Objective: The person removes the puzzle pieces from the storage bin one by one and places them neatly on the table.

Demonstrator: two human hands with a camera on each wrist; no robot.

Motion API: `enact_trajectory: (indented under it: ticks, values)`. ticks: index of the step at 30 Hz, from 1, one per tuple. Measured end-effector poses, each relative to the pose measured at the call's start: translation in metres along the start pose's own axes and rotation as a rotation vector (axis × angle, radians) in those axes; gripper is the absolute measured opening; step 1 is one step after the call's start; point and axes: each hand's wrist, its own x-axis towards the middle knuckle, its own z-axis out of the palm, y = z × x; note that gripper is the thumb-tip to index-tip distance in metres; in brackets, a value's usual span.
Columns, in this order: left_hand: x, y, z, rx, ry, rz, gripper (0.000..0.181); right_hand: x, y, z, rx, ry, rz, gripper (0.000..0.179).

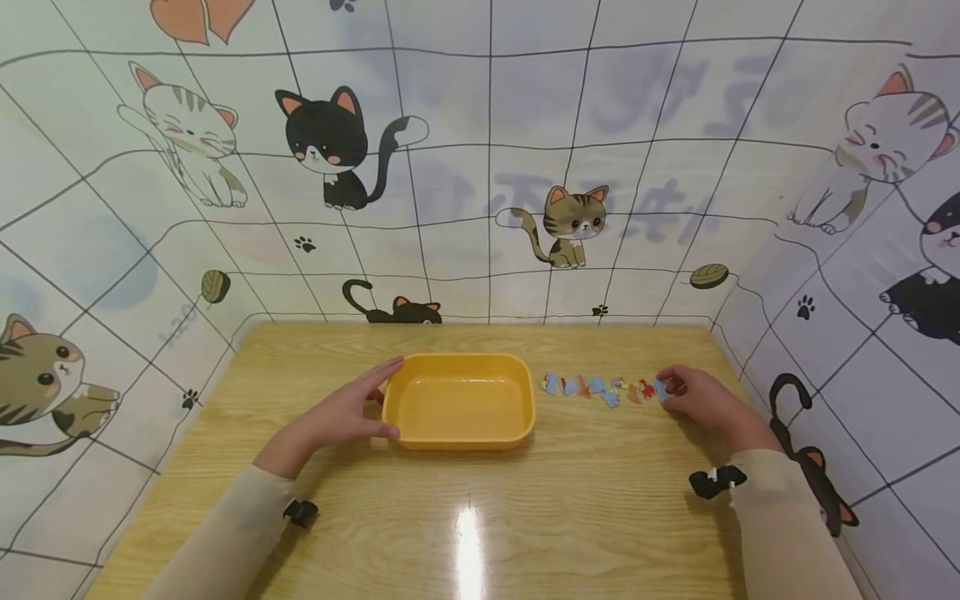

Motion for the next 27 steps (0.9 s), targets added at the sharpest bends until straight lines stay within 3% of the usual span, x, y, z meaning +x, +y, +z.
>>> enact_trajectory:
  ticks: [15, 23, 27]
  values:
    - [0.000, -0.001, 0.000, -0.036, -0.006, 0.013, 0.119, 0.000, 0.000, 0.005, 0.049, 0.064, 0.043, 0.054]
    - [0.001, -0.002, 0.002, 0.028, 0.032, 0.050, 0.119, 0.000, -0.010, 0.011, 0.090, 0.164, 0.064, 0.048]
    - [0.000, -0.003, 0.002, 0.066, 0.052, 0.070, 0.110, -0.002, -0.018, 0.017, 0.081, 0.190, 0.058, 0.044]
